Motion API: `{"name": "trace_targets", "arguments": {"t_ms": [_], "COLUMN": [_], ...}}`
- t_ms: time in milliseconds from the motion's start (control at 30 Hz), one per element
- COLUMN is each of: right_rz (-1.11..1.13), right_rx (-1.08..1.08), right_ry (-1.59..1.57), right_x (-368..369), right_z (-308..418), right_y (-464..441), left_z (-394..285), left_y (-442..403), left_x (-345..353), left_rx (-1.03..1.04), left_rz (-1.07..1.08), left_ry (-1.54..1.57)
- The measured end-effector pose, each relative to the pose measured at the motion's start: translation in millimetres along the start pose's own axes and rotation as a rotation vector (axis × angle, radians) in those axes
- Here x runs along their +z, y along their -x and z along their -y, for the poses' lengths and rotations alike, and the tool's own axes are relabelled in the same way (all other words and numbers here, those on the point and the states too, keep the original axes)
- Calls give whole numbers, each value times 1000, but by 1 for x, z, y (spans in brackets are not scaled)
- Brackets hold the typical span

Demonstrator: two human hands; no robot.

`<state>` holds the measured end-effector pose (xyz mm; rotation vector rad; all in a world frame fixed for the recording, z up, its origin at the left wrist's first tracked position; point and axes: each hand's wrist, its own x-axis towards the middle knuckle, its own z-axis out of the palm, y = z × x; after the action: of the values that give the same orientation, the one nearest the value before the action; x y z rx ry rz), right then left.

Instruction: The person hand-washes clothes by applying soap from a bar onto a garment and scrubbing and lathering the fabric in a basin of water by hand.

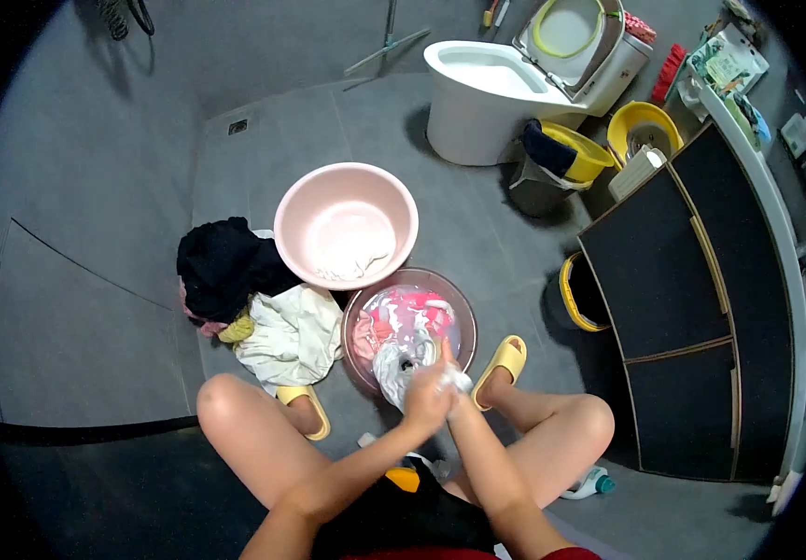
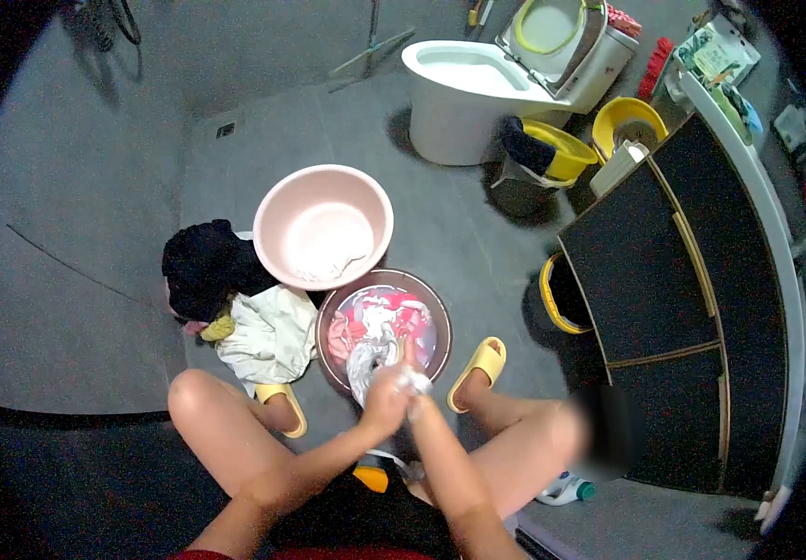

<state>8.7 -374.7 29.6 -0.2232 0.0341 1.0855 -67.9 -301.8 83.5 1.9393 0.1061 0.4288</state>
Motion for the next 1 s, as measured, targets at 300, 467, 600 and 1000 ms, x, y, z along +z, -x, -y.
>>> {"name": "trace_targets", "arguments": {"t_ms": [300, 467, 600, 1000], "right_rz": [-729, -755, -831, -783], "right_rx": [-279, -376, -372, -154], "right_ry": [456, 494, 610, 258], "right_x": [47, 51, 63, 45], "right_z": [-54, -51, -42, -51], "right_y": [-7, -3, -7, -7], "left_z": [57, 67, 46, 34], "left_y": [-54, -47, -31, -59], "left_x": [-20, -14, -7, -27], "left_rx": [-618, -547, -462, -494], "left_rz": [-204, -132, -274, 13], "left_ry": [46, 306, 257, 90]}}
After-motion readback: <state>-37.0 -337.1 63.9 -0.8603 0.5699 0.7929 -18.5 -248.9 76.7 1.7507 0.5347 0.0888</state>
